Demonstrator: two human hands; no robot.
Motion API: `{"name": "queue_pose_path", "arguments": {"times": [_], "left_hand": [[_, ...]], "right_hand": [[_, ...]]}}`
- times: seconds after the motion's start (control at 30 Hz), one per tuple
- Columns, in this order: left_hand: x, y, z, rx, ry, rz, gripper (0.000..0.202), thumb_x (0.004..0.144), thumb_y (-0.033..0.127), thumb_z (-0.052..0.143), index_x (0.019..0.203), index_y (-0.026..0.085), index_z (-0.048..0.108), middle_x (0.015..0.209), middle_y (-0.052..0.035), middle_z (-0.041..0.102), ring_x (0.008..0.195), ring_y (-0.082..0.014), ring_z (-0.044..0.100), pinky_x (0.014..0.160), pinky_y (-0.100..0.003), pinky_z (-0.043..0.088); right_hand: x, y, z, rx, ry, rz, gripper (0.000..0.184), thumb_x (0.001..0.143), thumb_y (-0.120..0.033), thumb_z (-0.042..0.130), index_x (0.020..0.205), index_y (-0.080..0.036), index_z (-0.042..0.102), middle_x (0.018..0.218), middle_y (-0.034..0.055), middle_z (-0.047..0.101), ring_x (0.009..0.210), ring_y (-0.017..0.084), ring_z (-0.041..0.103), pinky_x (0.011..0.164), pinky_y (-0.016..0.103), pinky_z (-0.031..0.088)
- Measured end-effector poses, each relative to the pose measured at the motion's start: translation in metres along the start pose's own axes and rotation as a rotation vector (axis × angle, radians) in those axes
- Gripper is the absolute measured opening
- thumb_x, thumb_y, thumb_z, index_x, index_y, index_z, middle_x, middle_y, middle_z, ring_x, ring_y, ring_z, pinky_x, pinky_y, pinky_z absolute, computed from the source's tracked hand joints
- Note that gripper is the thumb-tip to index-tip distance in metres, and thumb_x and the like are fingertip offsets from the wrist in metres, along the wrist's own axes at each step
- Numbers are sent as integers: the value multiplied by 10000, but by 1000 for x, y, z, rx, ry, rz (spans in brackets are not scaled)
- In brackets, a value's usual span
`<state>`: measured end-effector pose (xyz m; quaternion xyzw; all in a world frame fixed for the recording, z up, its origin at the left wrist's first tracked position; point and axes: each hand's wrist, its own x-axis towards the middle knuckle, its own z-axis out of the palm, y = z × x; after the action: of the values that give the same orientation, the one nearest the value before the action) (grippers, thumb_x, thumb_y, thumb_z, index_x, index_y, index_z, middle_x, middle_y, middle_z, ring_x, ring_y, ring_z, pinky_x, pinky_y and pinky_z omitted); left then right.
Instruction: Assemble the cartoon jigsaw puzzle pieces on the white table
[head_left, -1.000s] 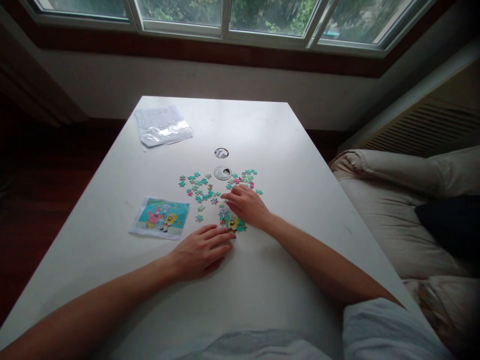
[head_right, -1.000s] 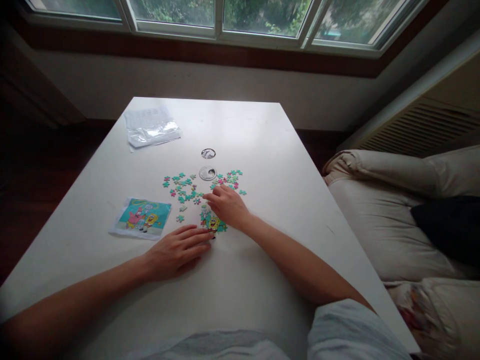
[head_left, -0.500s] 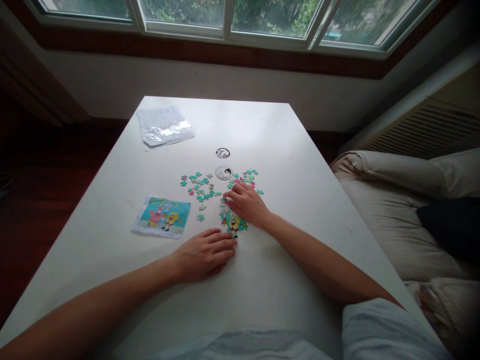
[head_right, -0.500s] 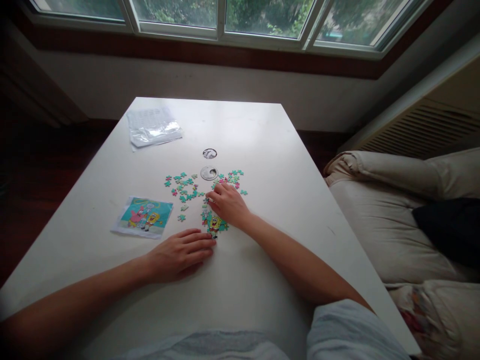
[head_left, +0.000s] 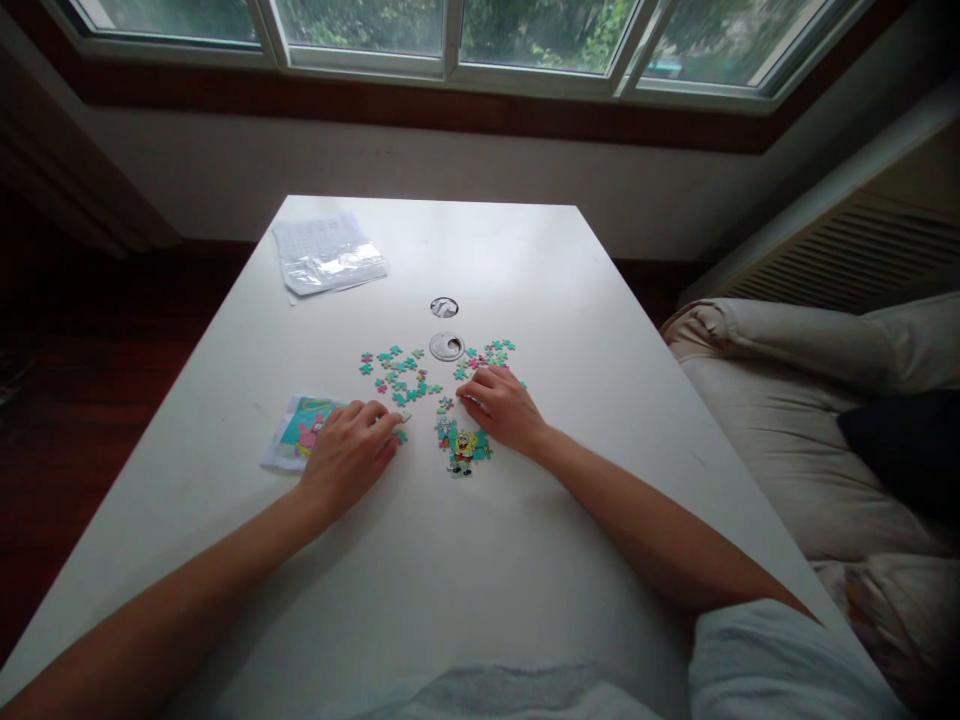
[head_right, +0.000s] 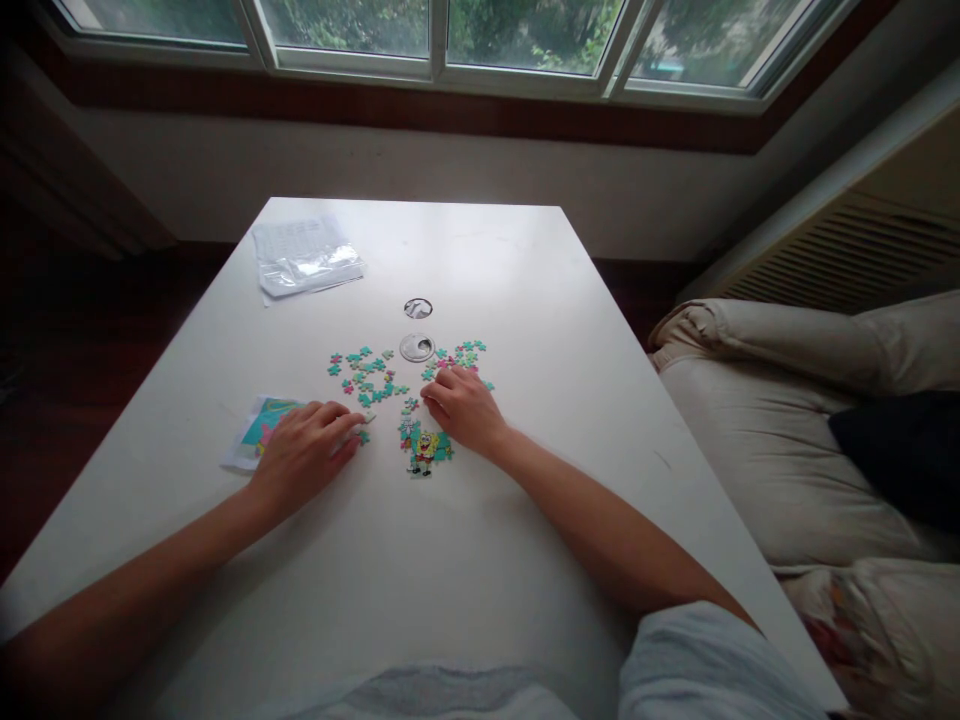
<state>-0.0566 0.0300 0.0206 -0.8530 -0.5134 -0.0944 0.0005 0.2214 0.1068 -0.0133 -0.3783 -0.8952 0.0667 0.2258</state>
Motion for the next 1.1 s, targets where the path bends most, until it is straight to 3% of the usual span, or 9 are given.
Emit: {"name": "queue_pose_path", "arguments": {"times": [0.2,0.47,0.9,1.1], "left_hand": [[0,-6,2,-20,-79,-11,214,994,243,522,1140,245,679,1022,-59,662,917,-222,626,824,-365,494],[0,-4,1,-24,-95,16,202,997,247,520,1102,255,693,994,-49,667,882,-220,637,770,-340,487],[-1,-5,6,-139,-103,17,180,992,247,515,1069,251,678,1008,-51,649,929,-220,630,828,-352,498],[1,-3,3,-257,-115,-34,115,909,199,590,999,239,649,1030,-43,624,954,-222,628,861,-358,498]], "right_hand": [[-1,1,1,14,10,-16,222,1030,-261,472,987,-217,685,922,70,627,934,220,512,867,361,383],[-1,1,0,31,4,-12,217,1026,-269,482,976,-224,689,917,71,628,922,219,511,861,362,382],[-1,-1,2,47,-26,-9,215,1023,-276,491,987,-220,696,923,73,637,919,218,516,870,368,387],[-1,-2,2,71,-26,-11,192,1010,-265,511,995,-226,698,928,75,641,931,220,525,860,363,385]]}}
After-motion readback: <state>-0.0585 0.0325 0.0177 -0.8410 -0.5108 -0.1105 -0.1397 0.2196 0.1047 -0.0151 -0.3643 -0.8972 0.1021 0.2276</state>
